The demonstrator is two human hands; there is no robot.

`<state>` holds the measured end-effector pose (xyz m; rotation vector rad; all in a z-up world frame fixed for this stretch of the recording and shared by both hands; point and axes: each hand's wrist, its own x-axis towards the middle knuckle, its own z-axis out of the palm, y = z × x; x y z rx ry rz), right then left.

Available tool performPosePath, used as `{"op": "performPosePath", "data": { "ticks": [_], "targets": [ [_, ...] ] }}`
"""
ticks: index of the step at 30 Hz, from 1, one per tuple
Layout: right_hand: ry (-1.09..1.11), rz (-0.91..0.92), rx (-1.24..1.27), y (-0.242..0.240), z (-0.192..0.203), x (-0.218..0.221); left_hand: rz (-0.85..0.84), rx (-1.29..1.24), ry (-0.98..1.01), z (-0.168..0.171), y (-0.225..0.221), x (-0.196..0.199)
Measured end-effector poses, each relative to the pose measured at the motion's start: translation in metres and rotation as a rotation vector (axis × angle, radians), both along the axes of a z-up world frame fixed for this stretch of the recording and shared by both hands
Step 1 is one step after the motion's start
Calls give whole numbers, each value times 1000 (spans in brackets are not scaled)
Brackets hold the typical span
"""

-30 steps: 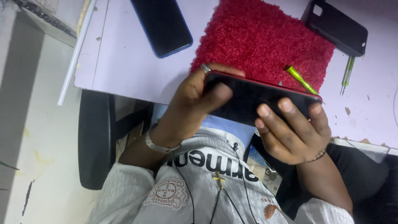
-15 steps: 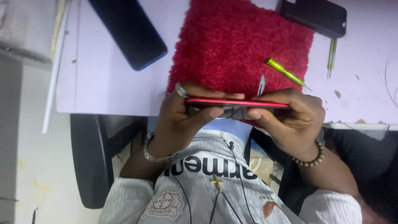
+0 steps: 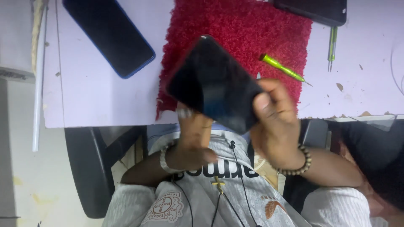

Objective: Disassembling a smartphone to inspect or repair internal components

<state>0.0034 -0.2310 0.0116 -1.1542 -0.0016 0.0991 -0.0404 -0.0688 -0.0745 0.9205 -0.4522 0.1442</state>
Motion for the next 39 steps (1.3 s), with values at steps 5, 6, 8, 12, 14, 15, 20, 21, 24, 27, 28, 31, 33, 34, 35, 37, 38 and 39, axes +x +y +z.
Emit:
{"op": "performPosePath", "data": {
  "ticks": [5, 6, 8, 12, 14, 15, 20, 21, 24, 27, 28, 31, 33, 34, 35, 37, 38, 39],
  "targets": [
    [-63, 424, -397, 6, 13, -21, -74, 0, 206, 47, 2, -2],
    [-246, 528, -543, 6, 17, -22, -129, -62, 309, 72, 5, 1],
    [-340, 540, -595, 7, 22, -13, 57, -41, 429, -13, 0, -29],
    [-515, 855, -823, -6, 34, 6, -189, -374, 189, 51, 13, 12],
    [-603, 874, -975, -27, 48, 26, -201, -406, 234, 66, 11, 21],
    [-693, 897, -1127, -38, 55, 35, -207, -439, 280, 73, 10, 24],
    [-607, 451, -1440, -75, 64, 65, -240, -556, 362, 70, 16, 46],
    [-713, 316, -1568, -80, 60, 70, -210, -565, 376, 72, 15, 51],
    [-685, 390, -1453, -72, 58, 73, -195, -651, 462, 67, 14, 54],
    [-726, 448, -1531, -65, 48, 78, -130, -654, 439, 65, 12, 53],
    [-733, 449, -1524, -64, 48, 78, -124, -650, 435, 64, 12, 54],
    [-749, 463, -1520, -63, 48, 78, -111, -704, 467, 64, 11, 55],
    [-720, 458, -1524, -63, 49, 77, -155, -694, 447, 66, 12, 57],
    [-720, 459, -1522, -63, 48, 77, -153, -693, 448, 66, 11, 57],
    [-732, 454, -1539, -63, 47, 77, -150, -694, 448, 67, 11, 57],
    [-747, 449, -1552, -64, 46, 77, -143, -694, 445, 65, 11, 58],
    [-769, 451, -1557, -64, 46, 78, -165, -720, 444, 63, 11, 58],
    [-792, 452, -1562, -63, 45, 79, -187, -745, 442, 60, 12, 58]
  ]
}}
